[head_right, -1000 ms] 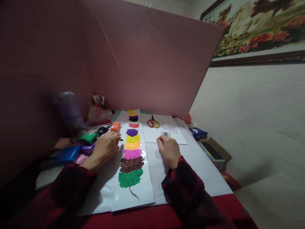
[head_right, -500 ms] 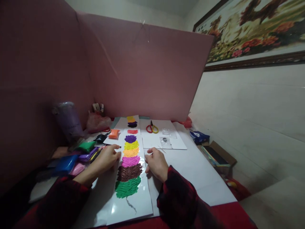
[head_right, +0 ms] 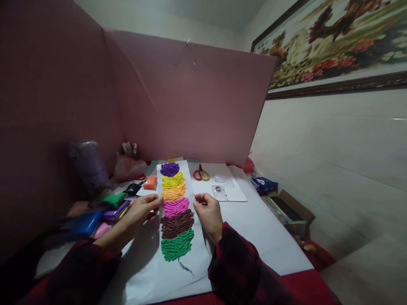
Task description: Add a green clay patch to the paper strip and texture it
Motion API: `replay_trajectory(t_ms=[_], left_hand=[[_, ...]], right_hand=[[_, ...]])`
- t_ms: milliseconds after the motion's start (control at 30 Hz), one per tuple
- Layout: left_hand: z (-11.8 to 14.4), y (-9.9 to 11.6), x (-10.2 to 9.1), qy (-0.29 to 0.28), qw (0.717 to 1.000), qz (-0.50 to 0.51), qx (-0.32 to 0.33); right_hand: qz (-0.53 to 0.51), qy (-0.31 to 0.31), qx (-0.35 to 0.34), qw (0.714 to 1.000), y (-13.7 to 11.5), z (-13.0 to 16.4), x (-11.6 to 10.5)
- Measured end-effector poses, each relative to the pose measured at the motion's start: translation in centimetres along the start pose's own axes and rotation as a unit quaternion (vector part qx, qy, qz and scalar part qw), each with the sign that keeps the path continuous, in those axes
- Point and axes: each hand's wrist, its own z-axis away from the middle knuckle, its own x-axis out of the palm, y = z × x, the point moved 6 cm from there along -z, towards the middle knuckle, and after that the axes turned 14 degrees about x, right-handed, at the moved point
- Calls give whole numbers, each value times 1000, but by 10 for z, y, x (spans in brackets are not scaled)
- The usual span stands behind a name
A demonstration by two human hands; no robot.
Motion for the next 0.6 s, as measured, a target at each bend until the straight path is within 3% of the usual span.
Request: replay_trajectory(t_ms=[233, 600], left_hand=[[3, 5, 15, -47, 980, 192, 6], [7, 10, 18, -17, 944, 330, 3]], right_hand=[[-77, -49, 10, 996, -12, 8, 3], [-97, -113, 48, 988, -4, 9, 12]])
